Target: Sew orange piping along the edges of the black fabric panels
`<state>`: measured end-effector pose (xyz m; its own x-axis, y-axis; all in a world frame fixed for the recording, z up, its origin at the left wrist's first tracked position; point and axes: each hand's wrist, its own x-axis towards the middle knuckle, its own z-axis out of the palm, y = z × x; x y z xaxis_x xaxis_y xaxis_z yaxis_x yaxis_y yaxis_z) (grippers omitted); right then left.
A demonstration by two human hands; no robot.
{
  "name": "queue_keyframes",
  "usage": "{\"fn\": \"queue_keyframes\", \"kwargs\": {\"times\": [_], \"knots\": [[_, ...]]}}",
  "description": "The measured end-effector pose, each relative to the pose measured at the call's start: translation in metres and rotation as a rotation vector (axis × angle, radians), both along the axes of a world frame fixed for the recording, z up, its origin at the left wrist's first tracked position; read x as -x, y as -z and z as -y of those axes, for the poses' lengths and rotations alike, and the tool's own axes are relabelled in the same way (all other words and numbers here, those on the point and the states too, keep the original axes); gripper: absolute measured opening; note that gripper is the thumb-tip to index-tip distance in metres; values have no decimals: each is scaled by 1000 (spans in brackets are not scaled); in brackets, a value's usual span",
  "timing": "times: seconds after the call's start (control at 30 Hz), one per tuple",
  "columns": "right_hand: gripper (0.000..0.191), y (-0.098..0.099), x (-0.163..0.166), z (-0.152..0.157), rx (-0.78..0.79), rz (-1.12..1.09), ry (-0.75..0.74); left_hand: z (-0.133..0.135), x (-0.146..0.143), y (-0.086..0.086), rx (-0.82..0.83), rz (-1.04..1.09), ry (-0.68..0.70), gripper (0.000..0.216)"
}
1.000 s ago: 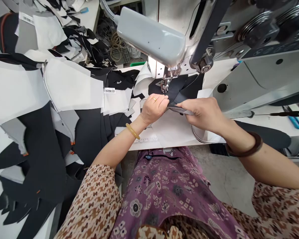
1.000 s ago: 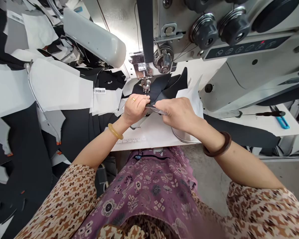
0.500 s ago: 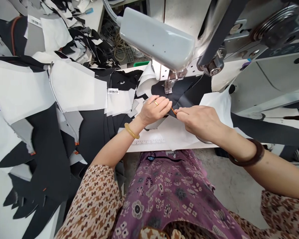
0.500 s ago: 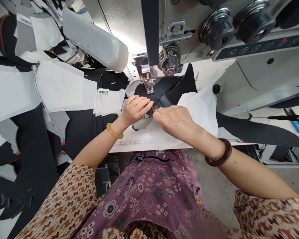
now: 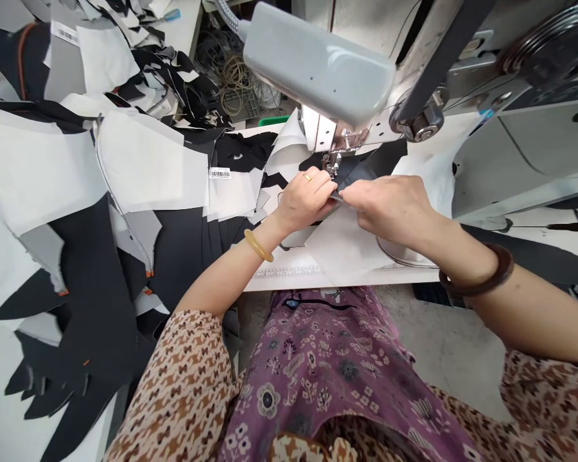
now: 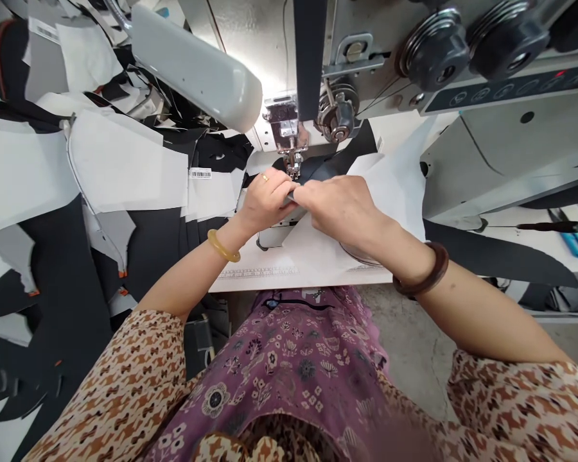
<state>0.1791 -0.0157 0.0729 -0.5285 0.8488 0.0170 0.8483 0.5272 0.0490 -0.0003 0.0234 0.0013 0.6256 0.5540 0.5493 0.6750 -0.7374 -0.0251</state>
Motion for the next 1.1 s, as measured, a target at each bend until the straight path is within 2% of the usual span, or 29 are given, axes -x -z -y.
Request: {"fn": "queue_keyframes", "kwargs": {"times": [0.1,0.23,0.43,0.53,0.67,0.77,0.93,1.1], "knots": [[17,-15,3,-9,4,53,78,-8,-1,-3,-40,14,34,29],[22,-26,9,-14,-10,76,77,-12,2,-2,-50,38,67,23],[25,-9,13,4,-30,117,-107,-8,-3,28,-178,138,-25,34],[30,3,12,12,-70,106,-198,-3,3,37,-180,112,5,31],[30,6,10,14,-102,121,-236,3,14,33,-194,2,88,30],[29,3,11,11,-78,147,-216,4,14,29,-227,26,100,28],[27,2,15,4,-51,145,-154,-2,13,27,-75,145,20,29],[29,6,15,-1,-76,114,-134,-7,14,20,-90,142,-12,33]]}}
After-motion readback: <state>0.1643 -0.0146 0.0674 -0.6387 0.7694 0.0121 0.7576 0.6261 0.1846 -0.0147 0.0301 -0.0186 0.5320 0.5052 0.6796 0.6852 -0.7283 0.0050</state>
